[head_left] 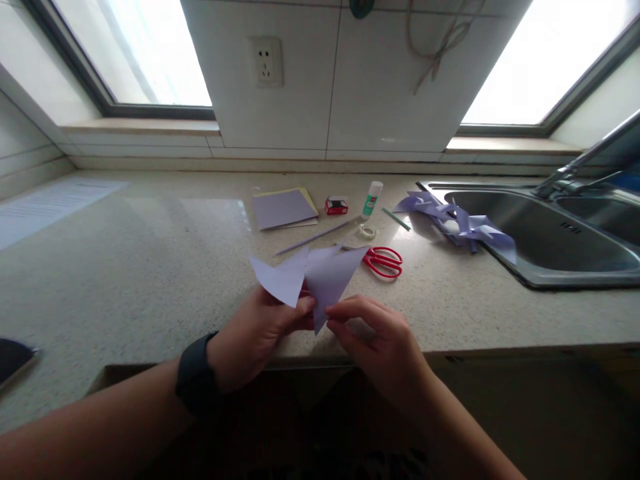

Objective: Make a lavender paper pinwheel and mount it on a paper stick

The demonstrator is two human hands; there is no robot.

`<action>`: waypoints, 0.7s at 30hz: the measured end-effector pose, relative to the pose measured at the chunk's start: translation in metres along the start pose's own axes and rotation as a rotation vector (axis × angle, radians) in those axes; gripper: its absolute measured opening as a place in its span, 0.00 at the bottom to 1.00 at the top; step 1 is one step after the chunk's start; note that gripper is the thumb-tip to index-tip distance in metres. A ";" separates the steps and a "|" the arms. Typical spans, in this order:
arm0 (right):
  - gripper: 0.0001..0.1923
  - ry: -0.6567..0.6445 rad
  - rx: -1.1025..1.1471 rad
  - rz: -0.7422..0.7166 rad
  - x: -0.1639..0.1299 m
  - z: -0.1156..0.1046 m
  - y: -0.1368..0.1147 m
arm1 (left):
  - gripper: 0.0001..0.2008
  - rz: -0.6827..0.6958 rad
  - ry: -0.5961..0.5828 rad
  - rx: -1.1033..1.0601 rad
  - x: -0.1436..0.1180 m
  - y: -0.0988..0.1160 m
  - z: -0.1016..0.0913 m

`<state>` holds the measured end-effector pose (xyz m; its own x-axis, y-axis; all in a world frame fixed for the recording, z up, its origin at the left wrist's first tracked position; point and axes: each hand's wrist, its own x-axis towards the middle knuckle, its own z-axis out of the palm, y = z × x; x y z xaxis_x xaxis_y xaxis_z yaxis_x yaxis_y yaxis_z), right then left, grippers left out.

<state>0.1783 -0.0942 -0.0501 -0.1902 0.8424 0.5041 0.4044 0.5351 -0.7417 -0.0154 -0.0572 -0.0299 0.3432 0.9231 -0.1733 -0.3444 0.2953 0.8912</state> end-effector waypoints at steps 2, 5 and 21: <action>0.08 -0.025 0.016 -0.018 0.003 -0.002 -0.001 | 0.11 -0.020 0.025 -0.032 0.002 0.001 0.001; 0.08 -0.054 0.036 -0.060 0.011 -0.005 -0.004 | 0.11 -0.033 0.070 -0.078 0.007 0.002 -0.001; 0.04 -0.363 -0.210 -0.340 0.089 -0.027 0.017 | 0.10 0.005 0.268 -0.227 0.023 0.009 -0.009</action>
<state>0.1926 -0.0116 -0.0059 -0.6232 0.6114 0.4877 0.4292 0.7887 -0.4402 -0.0185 -0.0314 -0.0298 0.1098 0.9477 -0.2998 -0.5414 0.3099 0.7816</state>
